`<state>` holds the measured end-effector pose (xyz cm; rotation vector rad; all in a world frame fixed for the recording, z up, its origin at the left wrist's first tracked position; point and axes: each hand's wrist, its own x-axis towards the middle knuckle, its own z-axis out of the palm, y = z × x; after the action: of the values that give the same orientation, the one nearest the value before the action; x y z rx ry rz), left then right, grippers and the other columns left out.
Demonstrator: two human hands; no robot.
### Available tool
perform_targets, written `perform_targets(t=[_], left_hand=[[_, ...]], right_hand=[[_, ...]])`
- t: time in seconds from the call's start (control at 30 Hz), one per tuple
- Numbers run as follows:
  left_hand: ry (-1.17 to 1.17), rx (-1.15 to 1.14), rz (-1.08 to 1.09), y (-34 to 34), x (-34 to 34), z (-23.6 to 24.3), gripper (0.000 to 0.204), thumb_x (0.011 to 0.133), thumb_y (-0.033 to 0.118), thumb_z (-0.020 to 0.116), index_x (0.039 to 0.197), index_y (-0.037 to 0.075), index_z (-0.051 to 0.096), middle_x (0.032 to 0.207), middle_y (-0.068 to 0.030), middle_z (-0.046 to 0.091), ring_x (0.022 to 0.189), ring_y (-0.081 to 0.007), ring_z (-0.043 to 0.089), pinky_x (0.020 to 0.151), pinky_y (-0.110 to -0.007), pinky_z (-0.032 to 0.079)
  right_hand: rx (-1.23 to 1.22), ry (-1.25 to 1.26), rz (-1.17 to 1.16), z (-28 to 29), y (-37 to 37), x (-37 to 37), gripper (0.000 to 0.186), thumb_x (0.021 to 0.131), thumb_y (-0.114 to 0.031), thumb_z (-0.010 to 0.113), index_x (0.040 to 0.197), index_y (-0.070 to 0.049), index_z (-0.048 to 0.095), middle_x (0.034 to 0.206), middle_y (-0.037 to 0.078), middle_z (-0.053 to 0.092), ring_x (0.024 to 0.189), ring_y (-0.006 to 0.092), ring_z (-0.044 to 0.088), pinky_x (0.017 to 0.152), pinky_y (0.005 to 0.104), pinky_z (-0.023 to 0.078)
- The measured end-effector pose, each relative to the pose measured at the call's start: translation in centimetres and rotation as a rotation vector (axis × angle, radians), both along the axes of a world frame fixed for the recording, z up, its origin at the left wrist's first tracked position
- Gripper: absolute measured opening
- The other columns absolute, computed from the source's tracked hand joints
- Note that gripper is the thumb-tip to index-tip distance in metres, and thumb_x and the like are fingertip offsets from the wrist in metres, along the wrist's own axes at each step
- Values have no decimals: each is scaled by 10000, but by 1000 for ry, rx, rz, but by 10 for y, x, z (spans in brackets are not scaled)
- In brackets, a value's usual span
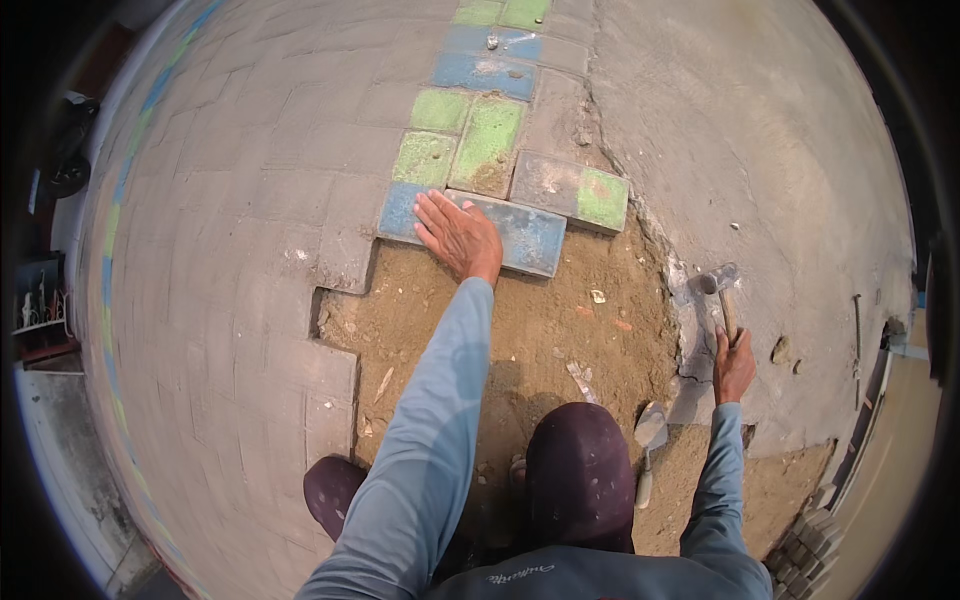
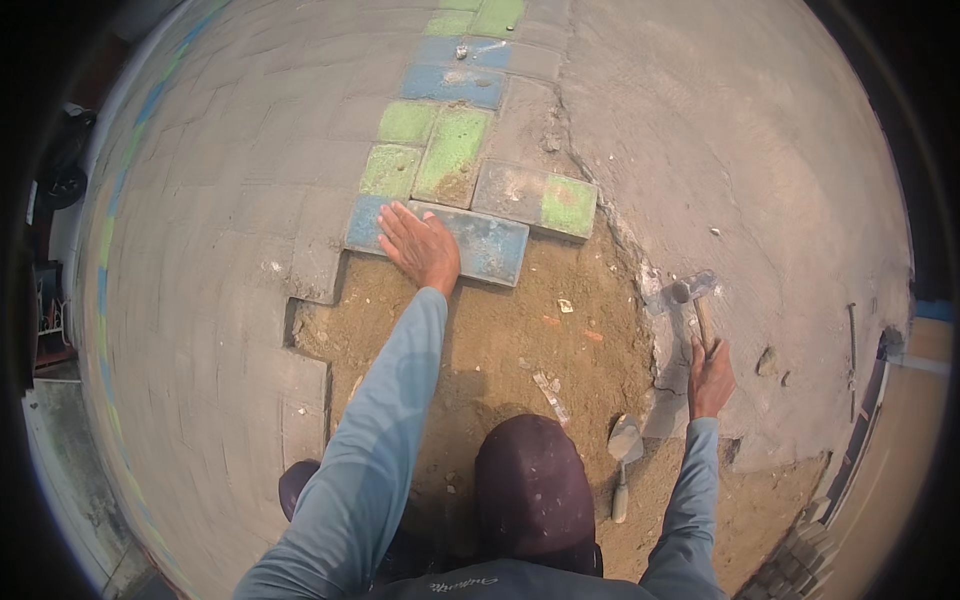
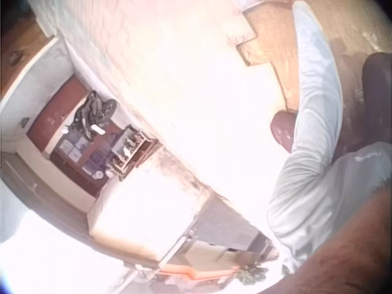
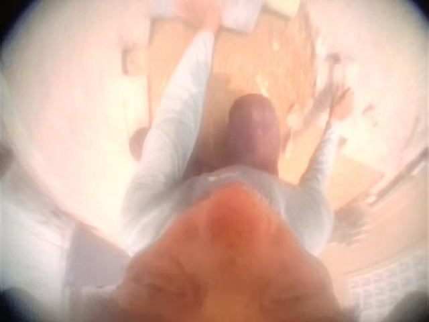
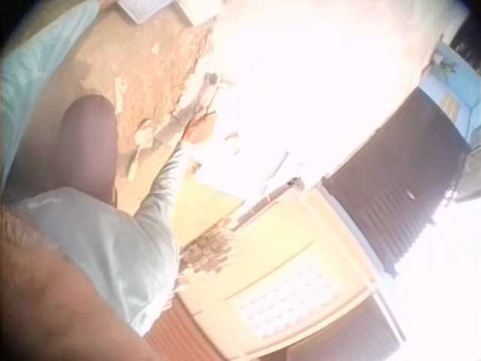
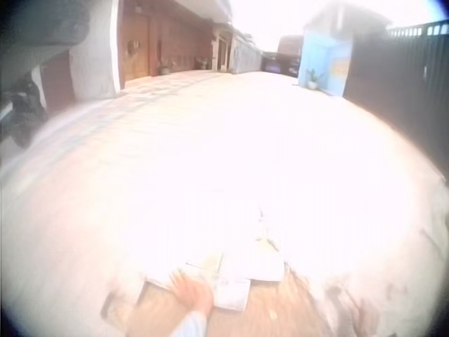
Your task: The person kneels on a partially paved outdoor area and places rectangular paving stones into an excavated section. They use a trowel to spread sand or mortar, then tap each stone into place with a hammer. The person continues laying stones in a pattern, adjusting their position and leveling the surface.
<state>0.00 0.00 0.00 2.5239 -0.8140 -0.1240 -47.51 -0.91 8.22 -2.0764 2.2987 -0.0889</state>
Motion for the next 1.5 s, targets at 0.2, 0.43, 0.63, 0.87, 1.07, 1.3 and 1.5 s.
perform_targets(t=[0.2, 0.43, 0.63, 0.87, 1.07, 1.3, 1.5], left_hand=[[-59, 147, 82, -34, -1, 8, 597, 1091, 322, 332, 1582, -12, 260, 1678, -213, 190, 1570, -367, 123, 1255, -553, 60], [-59, 231, 73, -21, -1, 3, 595, 1088, 316, 314, 1591, 5, 245, 1686, -220, 156, 1575, -375, 87, 1249, -557, 33], [-10, 229, 60, -27, -4, 6, 592, 1093, 326, 294, 1594, 13, 247, 1690, -219, 142, 1573, -392, 78, 1246, -557, 22], [-47, 204, 50, -25, -2, 3, 602, 1090, 341, 307, 1591, 8, 270, 1676, -227, 193, 1566, -402, 117, 1241, -569, 47], [-53, 235, 46, -25, -3, 5, 601, 1092, 336, 302, 1594, 8, 264, 1679, -224, 185, 1566, -402, 116, 1239, -574, 56], [-100, 249, 44, -21, -4, 0, 572, 1101, 321, 281, 1593, 30, 262, 1683, -193, 186, 1569, -368, 114, 1246, -547, 62], [-131, 248, 72, -23, -1, 2, 574, 1098, 333, 293, 1587, 33, 282, 1679, -191, 205, 1563, -370, 140, 1246, -547, 75]], right_hand=[[-138, 139, -54, -45, -43, -37, 371, 1010, -358, 630, 1193, -36, 609, 1088, 187, 655, 981, 345, 665, 822, 460, 504], [-231, 43, 384, -25, -69, 106, 467, 925, -95, 709, 1367, -92, 557, 1289, 144, 559, 1345, 365, 483, 1104, 509, 374], [99, -49, 849, -11, -148, 261, 929, 799, -347, 842, 1570, -156, 359, 1523, 136, 393, 1521, 357, 246, 1272, 522, 241], [236, 18, 1030, -22, -167, 302, 1133, 711, -362, 897, 1599, -76, 253, 1538, 206, 376, 1511, 394, 258, 1276, 504, 225], [207, -71, 1128, -37, -177, 316, 1079, 698, -256, 879, 1572, -25, 289, 1421, 262, 424, 1366, 416, 406, 1182, 509, 330], [205, -177, 1068, 10, -174, 307, 1092, 627, -208, 877, 1565, -71, 337, 1353, 237, 457, 1246, 418, 475, 1106, 527, 397], [17, -198, 706, 48, -199, 236, 1128, 610, -256, 901, 1586, -196, 337, 1418, 205, 446, 1340, 425, 444, 1167, 546, 390]])
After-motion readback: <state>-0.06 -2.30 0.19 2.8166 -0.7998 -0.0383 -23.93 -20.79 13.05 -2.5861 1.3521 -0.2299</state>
